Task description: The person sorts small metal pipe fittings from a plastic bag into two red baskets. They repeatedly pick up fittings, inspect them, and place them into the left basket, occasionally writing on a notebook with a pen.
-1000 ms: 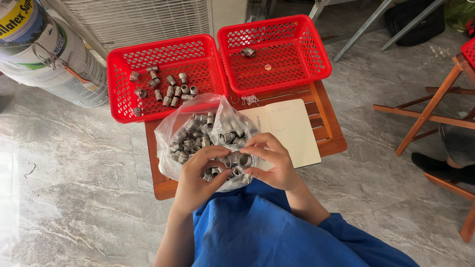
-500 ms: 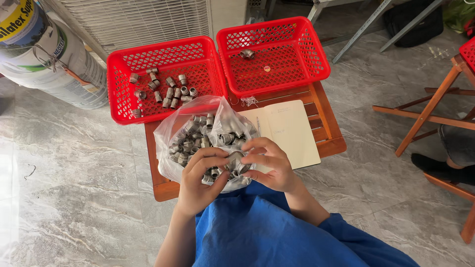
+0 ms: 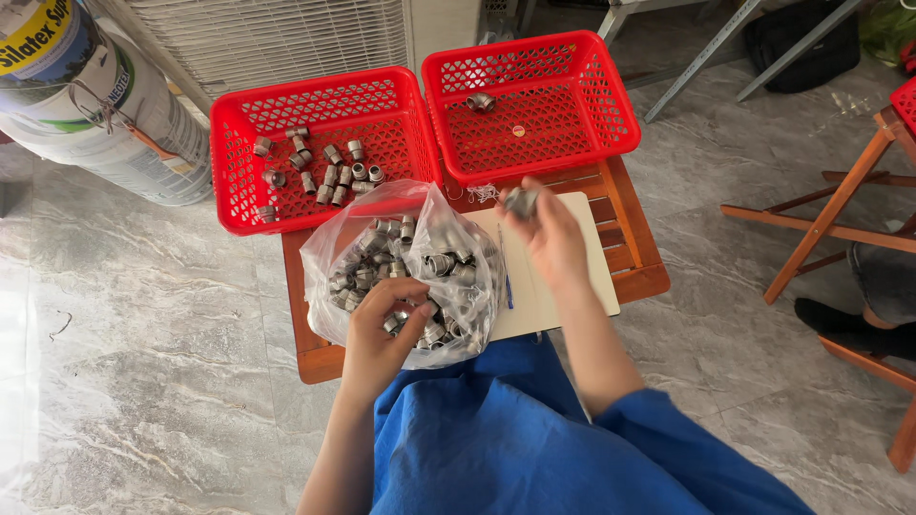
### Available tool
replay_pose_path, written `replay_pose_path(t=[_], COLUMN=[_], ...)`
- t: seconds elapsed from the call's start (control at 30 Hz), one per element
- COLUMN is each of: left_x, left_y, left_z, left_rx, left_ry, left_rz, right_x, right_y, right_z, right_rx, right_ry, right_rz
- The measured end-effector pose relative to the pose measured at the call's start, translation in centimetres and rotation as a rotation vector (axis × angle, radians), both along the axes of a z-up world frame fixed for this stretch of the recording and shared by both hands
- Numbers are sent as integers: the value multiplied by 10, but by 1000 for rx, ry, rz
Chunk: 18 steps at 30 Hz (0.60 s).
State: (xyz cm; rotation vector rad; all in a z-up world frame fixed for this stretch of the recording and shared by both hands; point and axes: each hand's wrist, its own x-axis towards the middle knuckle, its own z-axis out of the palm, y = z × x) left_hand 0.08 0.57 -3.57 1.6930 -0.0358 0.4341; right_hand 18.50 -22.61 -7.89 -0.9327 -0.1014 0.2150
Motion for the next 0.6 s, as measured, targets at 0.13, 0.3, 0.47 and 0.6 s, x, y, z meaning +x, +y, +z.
replay_pose_path(t=[0.13,0.3,0.47,0.6], left_x=[-6,-13,-22,-27], left_y=[3,8,13,17], left_z=[-2,-2,-3,-2], left_rx=[-1,29,49,38], left_ry=[26,33,58,70], left_rz=[1,14,73,97], right_x=[89,164,210,261], right_y=[-12,1,18,17], right_z=[-19,-19,-48,-108], right_rx=[168,-267,-962,-1278], right_ry=[171,-106,-246,-339], right_rz=[-3,5,78,120])
